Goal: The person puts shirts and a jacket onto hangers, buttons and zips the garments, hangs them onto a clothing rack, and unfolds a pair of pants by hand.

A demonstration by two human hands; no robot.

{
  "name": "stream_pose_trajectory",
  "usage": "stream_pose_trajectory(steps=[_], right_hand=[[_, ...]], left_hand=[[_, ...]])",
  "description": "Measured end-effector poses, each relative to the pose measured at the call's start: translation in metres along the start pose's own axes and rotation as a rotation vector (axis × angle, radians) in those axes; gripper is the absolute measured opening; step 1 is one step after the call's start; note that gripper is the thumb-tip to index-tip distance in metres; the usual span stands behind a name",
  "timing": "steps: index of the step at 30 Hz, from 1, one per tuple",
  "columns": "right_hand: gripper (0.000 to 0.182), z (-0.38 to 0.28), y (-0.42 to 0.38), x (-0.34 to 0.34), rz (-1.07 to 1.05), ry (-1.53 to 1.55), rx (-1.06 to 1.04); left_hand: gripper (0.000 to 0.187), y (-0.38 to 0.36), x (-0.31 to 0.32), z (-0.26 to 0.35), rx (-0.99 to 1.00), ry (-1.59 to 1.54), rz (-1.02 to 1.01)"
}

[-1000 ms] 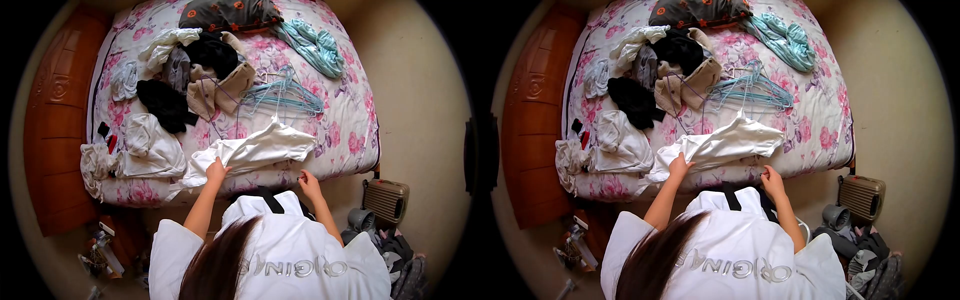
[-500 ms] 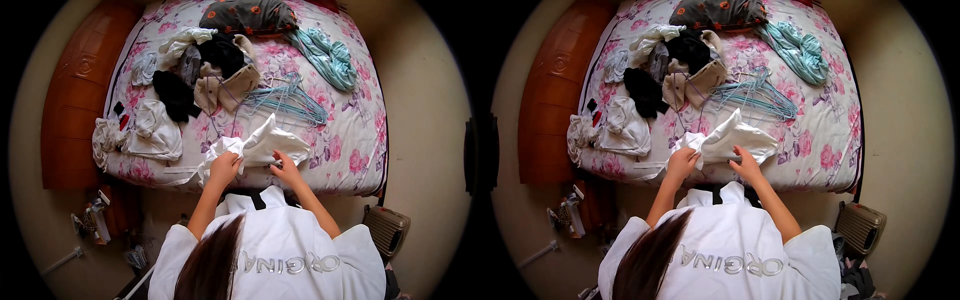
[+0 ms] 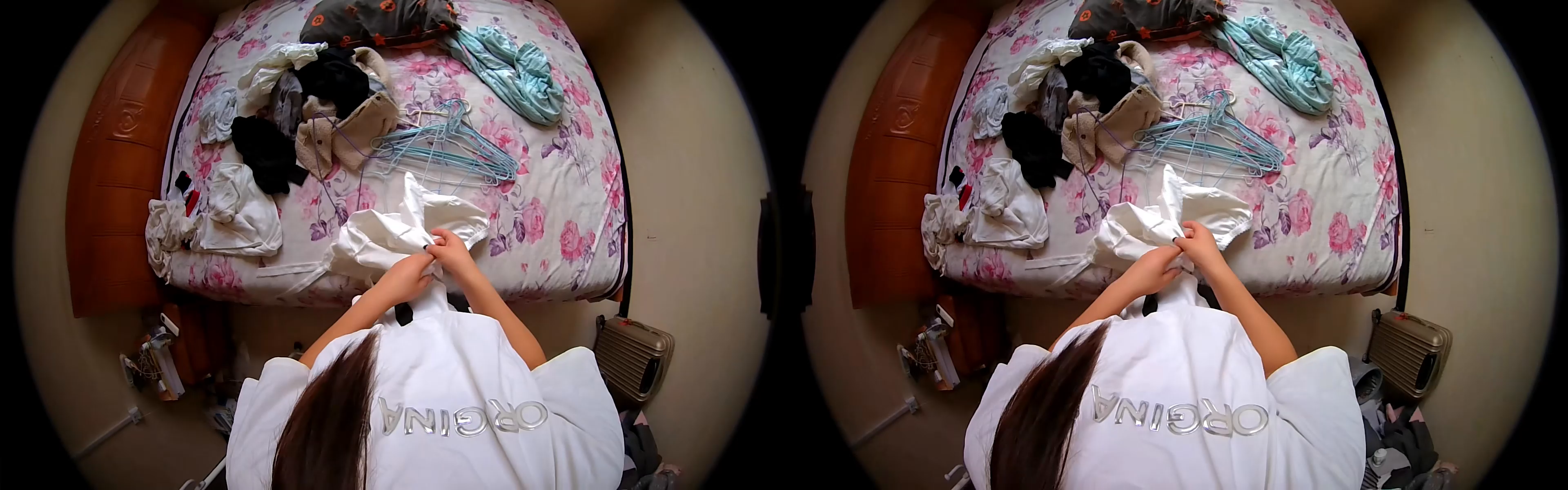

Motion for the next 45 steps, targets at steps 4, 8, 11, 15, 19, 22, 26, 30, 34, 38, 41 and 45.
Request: stream_pose_trajectory(steps=[4,8,11,15,19,22,26,30,34,38,41,45], right_hand=[[0.034,0.013,-0.006,-0.023,0.121,-0.267,-0.271],[0.031,-0.051,-0.041,-0.041,0.302,-0.808,-0.609],[0.029,-0.093,-0.064,-0.058,0.279,-0.836,-0.725],[0.037,-0.149,-0.098,-0.08,0.282,-0.945,-0.875],[0.036,-0.206,-0.137,-0.088,0.323,-1.097,-1.083],[0.034,-0.237,-0.162,-0.091,0.324,-1.176,-1.184],[0.033,-0.268,-0.192,-0.097,0.352,-1.241,-1.293],[0.032,-0.281,-0.208,-0.11,0.321,-1.233,-1.367],[0.03,-0.289,-0.218,-0.106,0.223,-1.219,-1.413],[0.028,-0.301,-0.231,-0.101,0.151,-1.169,-1.491],[0.028,-0.31,-0.241,-0.112,0.273,-1.239,-1.494],[0.032,-0.301,-0.245,-0.167,0.709,-1.502,-1.185]], left_hand=[[0.046,-0.009,0.004,0.004,-0.148,-0.126,-0.241],[0.035,-0.01,-0.015,-0.017,-0.236,-0.212,-0.188],[0.026,0.005,-0.045,-0.04,-0.188,-0.113,0.169],[0.031,0.05,-0.061,-0.068,-0.105,-0.098,0.288],[0.037,0.088,-0.037,-0.037,-0.007,0.082,0.131],[0.041,0.112,0.005,-0.012,0.176,-0.012,0.026],[0.045,0.142,0.047,-0.015,-0.201,-0.781,-0.219],[0.067,0.133,0.037,0.032,0.009,-0.296,-0.183],[0.079,0.146,0.025,0.059,0.161,-0.062,0.244],[0.075,0.163,0.011,0.077,0.236,0.046,0.595],[0.06,0.171,0.002,0.073,0.233,0.007,0.569],[0.045,0.159,-0.04,0.047,0.285,0.056,0.7]])
Point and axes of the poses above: each hand's wrist, its own y-axis towards the middle knuckle, its own x-axis out of the palm, z = x × y, the point moved 4 cm from there along y, towards the middle knuckle, and after that the axes turned 6 degrees about -x, right-handed, at the moved point
